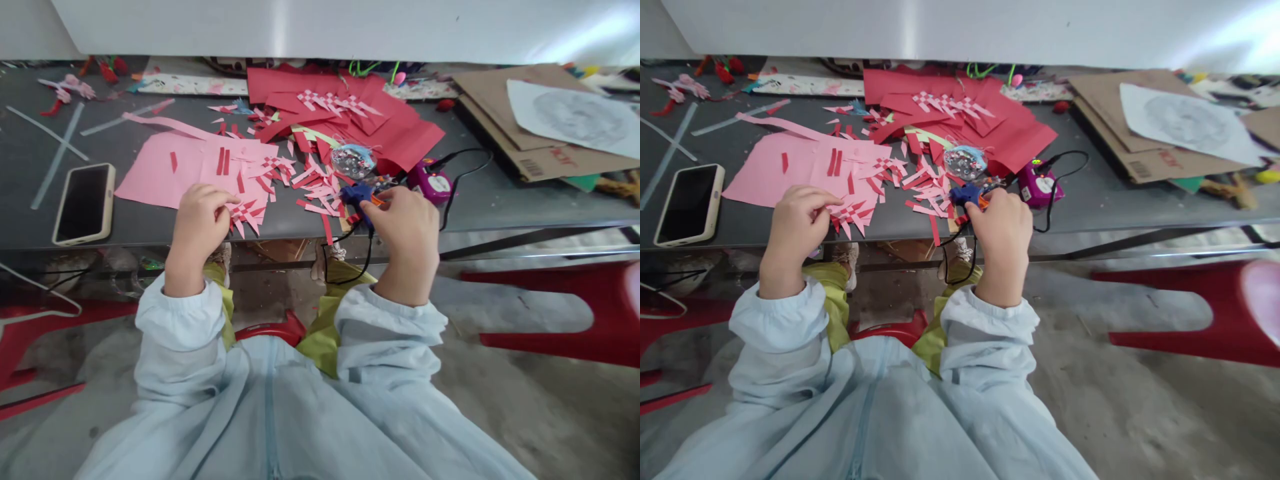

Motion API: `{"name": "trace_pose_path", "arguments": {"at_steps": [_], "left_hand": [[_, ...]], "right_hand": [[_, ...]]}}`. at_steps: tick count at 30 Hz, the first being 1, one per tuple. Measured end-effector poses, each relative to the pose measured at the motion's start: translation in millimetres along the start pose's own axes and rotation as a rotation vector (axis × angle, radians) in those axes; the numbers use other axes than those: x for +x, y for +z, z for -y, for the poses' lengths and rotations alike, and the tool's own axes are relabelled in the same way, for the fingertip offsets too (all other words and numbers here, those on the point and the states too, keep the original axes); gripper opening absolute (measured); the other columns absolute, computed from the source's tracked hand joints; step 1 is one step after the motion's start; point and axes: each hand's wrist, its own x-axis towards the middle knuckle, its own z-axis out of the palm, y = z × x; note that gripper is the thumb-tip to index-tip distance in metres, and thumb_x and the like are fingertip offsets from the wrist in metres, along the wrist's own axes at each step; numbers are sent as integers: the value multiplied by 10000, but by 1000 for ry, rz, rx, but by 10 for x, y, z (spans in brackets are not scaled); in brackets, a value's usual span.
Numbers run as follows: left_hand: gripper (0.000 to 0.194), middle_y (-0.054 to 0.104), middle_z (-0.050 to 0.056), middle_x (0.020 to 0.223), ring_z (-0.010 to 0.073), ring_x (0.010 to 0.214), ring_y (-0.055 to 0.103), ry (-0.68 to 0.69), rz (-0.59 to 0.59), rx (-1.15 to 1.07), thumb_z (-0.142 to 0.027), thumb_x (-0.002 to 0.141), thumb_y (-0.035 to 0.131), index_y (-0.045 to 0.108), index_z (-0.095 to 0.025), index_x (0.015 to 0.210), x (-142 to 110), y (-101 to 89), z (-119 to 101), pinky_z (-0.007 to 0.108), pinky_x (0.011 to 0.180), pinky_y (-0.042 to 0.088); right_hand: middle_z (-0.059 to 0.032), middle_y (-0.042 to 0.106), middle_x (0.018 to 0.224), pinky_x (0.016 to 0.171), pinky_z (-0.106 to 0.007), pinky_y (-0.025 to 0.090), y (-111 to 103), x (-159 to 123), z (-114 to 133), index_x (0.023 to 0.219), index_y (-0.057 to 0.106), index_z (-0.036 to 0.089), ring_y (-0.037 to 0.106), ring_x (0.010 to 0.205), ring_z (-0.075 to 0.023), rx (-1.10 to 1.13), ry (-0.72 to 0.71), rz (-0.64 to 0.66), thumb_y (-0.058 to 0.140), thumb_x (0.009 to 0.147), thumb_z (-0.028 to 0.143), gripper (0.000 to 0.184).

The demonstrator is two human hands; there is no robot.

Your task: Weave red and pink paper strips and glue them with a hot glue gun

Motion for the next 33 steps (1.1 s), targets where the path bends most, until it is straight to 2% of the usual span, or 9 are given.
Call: {"name": "trace_pose_path", "arguments": {"at_steps": [5,10,14,19,24,28,33], "left_hand": [[331,775,79,976,275,1034,673,9,-5,10,-75,786,496,783,-192,903,7,16,23,417,972,506],[318,775,68,966,266,1020,673,-6,19,-3,-93,796,506,784,-204,902,9,19,19,402,973,502],[266,773,100,922,298,967,674,4,64,1,-161,807,550,792,-183,914,3,15,4,435,942,495],[232,762,80,804,295,843,677,-54,120,-75,-154,740,573,791,-225,774,-18,-2,-8,424,881,494],[236,718,47,690,281,769,660,-138,114,-153,-143,672,583,781,-271,675,-38,-7,6,408,860,502],[284,757,63,783,293,833,678,-104,125,-142,-175,714,554,815,-271,777,-49,27,34,423,880,502],[326,774,65,842,287,855,691,-70,134,-128,-160,723,539,824,-261,844,-41,53,29,427,906,505]], "right_hand": [[-184,737,931,782,-471,492,161,33,-6,991,741,145,662,866,-346,-49,-62,-3,661,766,328,301],[-187,729,904,808,-498,493,153,34,12,952,737,140,661,879,-356,-21,-46,-32,648,768,310,266],[-215,730,1000,864,-528,479,106,14,130,1039,725,117,647,982,-380,62,-62,-94,601,828,300,306],[-140,745,932,868,-482,483,94,-24,330,943,708,187,659,942,-328,204,-182,-87,568,867,310,201],[-101,760,877,809,-417,487,126,-33,461,871,714,207,670,874,-285,263,-215,-63,566,874,322,188],[-109,766,904,822,-418,483,100,-15,471,892,735,196,674,888,-285,238,-190,-67,559,875,287,199],[-111,771,899,841,-429,490,38,7,371,891,772,190,685,897,-297,212,-167,13,612,830,253,183]]}}
